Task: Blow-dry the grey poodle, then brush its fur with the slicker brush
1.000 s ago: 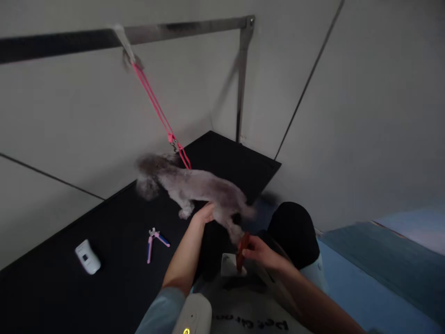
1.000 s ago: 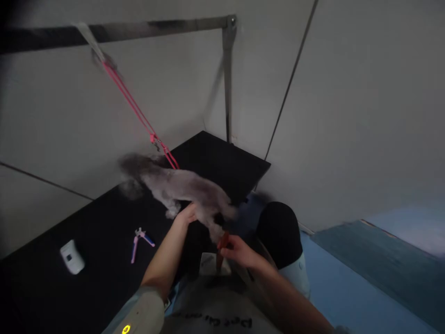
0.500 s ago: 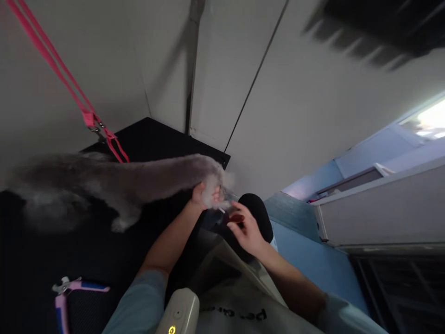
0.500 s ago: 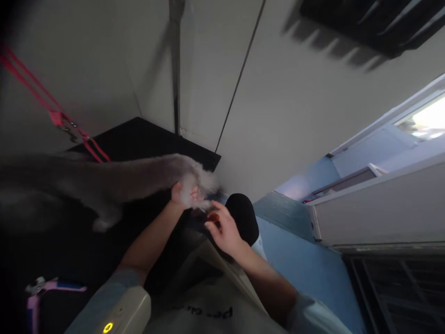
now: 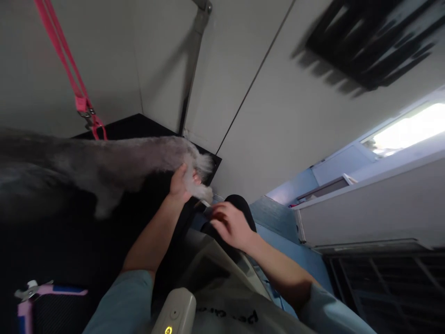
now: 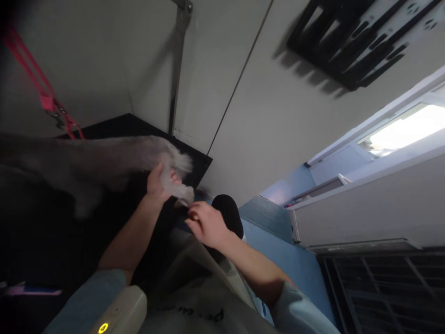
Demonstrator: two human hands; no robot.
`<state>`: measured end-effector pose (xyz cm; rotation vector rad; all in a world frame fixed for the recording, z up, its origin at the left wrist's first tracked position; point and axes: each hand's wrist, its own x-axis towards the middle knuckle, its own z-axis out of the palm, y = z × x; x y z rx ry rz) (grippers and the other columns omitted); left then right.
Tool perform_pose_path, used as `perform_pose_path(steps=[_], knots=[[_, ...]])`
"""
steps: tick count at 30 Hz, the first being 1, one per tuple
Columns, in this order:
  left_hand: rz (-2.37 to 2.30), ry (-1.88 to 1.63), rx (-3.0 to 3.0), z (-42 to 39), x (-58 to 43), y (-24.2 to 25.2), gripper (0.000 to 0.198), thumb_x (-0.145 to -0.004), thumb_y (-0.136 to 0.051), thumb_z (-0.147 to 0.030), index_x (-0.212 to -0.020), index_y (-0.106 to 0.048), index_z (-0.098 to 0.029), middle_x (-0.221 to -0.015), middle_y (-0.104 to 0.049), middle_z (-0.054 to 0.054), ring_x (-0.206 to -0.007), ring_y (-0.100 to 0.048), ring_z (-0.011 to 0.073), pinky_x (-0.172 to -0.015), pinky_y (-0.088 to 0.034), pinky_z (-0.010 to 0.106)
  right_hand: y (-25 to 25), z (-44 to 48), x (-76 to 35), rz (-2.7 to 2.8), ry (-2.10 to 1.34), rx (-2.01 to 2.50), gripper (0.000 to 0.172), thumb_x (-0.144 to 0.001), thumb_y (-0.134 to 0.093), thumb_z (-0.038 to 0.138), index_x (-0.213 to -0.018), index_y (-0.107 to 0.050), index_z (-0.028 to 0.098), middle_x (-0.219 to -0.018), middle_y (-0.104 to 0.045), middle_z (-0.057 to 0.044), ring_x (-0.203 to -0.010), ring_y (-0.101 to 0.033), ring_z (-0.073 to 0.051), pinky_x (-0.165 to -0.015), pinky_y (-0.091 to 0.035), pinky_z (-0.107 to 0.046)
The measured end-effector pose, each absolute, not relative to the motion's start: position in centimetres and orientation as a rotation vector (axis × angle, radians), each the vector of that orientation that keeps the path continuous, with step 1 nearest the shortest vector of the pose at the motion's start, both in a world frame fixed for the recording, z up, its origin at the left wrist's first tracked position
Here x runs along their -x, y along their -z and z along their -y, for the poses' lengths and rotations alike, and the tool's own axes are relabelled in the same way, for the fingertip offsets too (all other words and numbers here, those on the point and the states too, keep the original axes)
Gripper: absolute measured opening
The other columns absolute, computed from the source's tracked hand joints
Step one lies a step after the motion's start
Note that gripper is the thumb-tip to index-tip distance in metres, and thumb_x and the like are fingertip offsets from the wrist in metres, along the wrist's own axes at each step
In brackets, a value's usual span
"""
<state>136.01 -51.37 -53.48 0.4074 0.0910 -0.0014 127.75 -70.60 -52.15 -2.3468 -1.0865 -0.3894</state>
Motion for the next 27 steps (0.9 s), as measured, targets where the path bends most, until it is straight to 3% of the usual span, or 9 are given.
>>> perform_pose_path(steps=[2, 7, 9, 13, 16, 18, 20, 23, 27], knots=[[-0.109, -0.017, -0.413, 51.5, -136.0, 53.4, 0.030, -0.084, -0.059, -0.040, -0.065, -0.052, -0.018, -0.055, -0.048, -0.002, -0.043, -0.043, 0.0093, -0.042, -0.036, 0.023, 52.0, 69.9, -127.9, 1.084, 0.246, 2.442, 0.013, -0.090, -0.052, 0.029, -0.098, -0.056, 0.020, -0.098, -0.066, -0.007, -0.088, -0.063, -0.018, -0.075, -0.053, -0.030], [-0.133, -0.026, -0.458, 52.0, -135.9, 53.4, 0.027, -0.082, -0.062, -0.040, -0.069, -0.054, -0.018, -0.057, -0.048, -0.002, -0.045, -0.043, 0.0089, -0.045, -0.034, 0.022, 51.9, 68.9, -128.7, 1.091, 0.315, 2.381, 0.013, -0.091, -0.050, 0.029, -0.097, -0.057, 0.020, -0.099, -0.065, -0.008, -0.094, -0.061, -0.019, -0.083, -0.050, -0.032], [-0.134, -0.045, -0.475, 52.2, -135.9, 53.5, 0.027, -0.081, -0.064, -0.041, -0.070, -0.054, -0.018, -0.058, -0.048, -0.002, -0.046, -0.043, 0.0092, -0.047, -0.034, 0.023, 52.5, 69.3, -128.9, 1.070, 0.253, 2.318, 0.013, -0.089, -0.053, 0.033, -0.090, -0.058, 0.021, -0.090, -0.064, -0.006, -0.086, -0.061, -0.018, -0.077, -0.050, -0.031], [-0.125, -0.088, -0.534, 52.6, -136.1, 54.1, 0.031, -0.078, -0.066, -0.044, -0.067, -0.054, -0.018, -0.059, -0.048, -0.001, -0.048, -0.044, 0.0096, -0.049, -0.034, 0.024, 55.9, 71.4, -127.2, 0.469, 0.382, 2.103, 0.020, -0.085, -0.057, 0.041, -0.084, -0.054, 0.022, -0.073, -0.058, -0.001, -0.062, -0.055, -0.014, -0.062, -0.048, -0.029], [-0.142, -0.132, -0.555, 52.9, -136.4, 54.5, 0.029, -0.078, -0.066, -0.042, -0.068, -0.055, -0.018, -0.059, -0.049, -0.002, -0.048, -0.044, 0.0091, -0.049, -0.034, 0.023, 59.2, 72.4, -124.0, 0.229, -0.146, 1.803, 0.030, -0.084, -0.055, 0.052, -0.087, -0.050, 0.023, -0.061, -0.054, 0.004, -0.049, -0.049, -0.011, -0.048, -0.041, -0.024], [-0.157, -0.154, -0.555, 53.0, -136.7, 54.8, 0.025, -0.081, -0.065, -0.039, -0.070, -0.055, -0.017, -0.059, -0.050, -0.002, -0.049, -0.045, 0.0090, -0.050, -0.035, 0.023, 60.8, 72.0, -122.4, 0.186, -0.559, 1.545, 0.043, -0.082, -0.051, 0.063, -0.097, -0.050, 0.022, -0.074, -0.063, -0.001, -0.049, -0.050, -0.009, -0.044, -0.038, -0.021], [-0.167, -0.167, -0.555, 53.0, -136.8, 54.9, 0.021, -0.083, -0.062, -0.033, -0.072, -0.056, -0.017, -0.058, -0.051, -0.002, -0.049, -0.046, 0.0089, -0.050, -0.036, 0.023, 61.5, 70.8, -121.9, 0.222, -0.741, 1.428, 0.051, -0.083, -0.045, 0.068, -0.099, -0.053, 0.020, -0.087, -0.065, -0.005, -0.050, -0.047, -0.007, -0.043, -0.034, -0.019], [-0.199, -0.211, -0.582, 53.1, -137.0, 55.0, 0.016, -0.084, -0.060, -0.028, -0.072, -0.056, -0.018, -0.059, -0.051, -0.003, -0.050, -0.048, 0.0089, -0.052, -0.038, 0.024, 62.1, 68.6, -123.3, 0.287, -0.574, 1.605, 0.041, -0.091, -0.042, 0.056, -0.098, -0.057, 0.019, -0.079, -0.062, -0.002, -0.050, -0.042, -0.006, -0.045, -0.033, -0.019], [-0.239, -0.264, -0.645, 53.4, -137.2, 55.1, 0.019, -0.081, -0.065, -0.029, -0.068, -0.055, -0.019, -0.058, -0.052, -0.003, -0.047, -0.049, 0.0088, -0.051, -0.041, 0.024, 64.3, 66.4, -124.1, 0.229, -0.391, 1.783, 0.016, -0.091, -0.046, 0.028, -0.103, -0.053, 0.020, -0.061, -0.056, 0.006, -0.054, -0.051, -0.009, -0.054, -0.042, -0.020]])
